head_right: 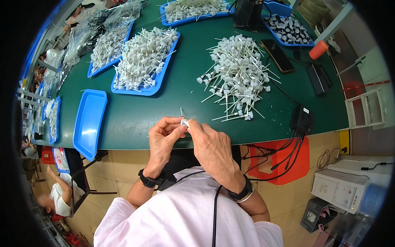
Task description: Assembling small white plastic components at a factory workbench.
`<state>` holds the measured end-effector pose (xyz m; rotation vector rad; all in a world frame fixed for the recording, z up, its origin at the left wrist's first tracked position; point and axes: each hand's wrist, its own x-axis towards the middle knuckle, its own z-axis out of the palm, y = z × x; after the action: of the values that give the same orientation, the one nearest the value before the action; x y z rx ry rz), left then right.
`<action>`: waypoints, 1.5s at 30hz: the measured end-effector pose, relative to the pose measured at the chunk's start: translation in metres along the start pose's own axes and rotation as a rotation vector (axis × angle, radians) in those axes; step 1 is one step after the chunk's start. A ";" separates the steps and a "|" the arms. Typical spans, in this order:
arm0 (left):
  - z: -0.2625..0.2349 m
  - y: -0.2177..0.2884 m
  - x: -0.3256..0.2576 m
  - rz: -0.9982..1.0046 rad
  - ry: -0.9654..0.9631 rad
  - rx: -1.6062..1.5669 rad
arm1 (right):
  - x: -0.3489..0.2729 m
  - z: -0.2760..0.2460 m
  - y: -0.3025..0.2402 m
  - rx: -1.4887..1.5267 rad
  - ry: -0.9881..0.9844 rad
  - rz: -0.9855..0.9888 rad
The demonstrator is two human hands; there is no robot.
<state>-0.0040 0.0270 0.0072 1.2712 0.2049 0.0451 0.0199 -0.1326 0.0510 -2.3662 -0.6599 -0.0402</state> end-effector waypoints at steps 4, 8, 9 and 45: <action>0.002 0.000 -0.001 0.006 0.002 -0.003 | -0.001 0.000 0.000 0.001 0.004 0.005; 0.002 0.000 -0.001 0.007 -0.004 0.001 | -0.001 0.000 0.001 0.000 0.005 0.002; 0.002 -0.001 -0.001 0.006 -0.004 0.005 | -0.001 0.000 0.001 -0.002 0.006 0.002; 0.004 -0.001 -0.004 0.019 0.047 0.028 | 0.002 -0.005 0.010 0.242 -0.085 0.036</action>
<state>-0.0073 0.0222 0.0081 1.3008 0.2339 0.0888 0.0268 -0.1414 0.0498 -2.1549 -0.6247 0.1489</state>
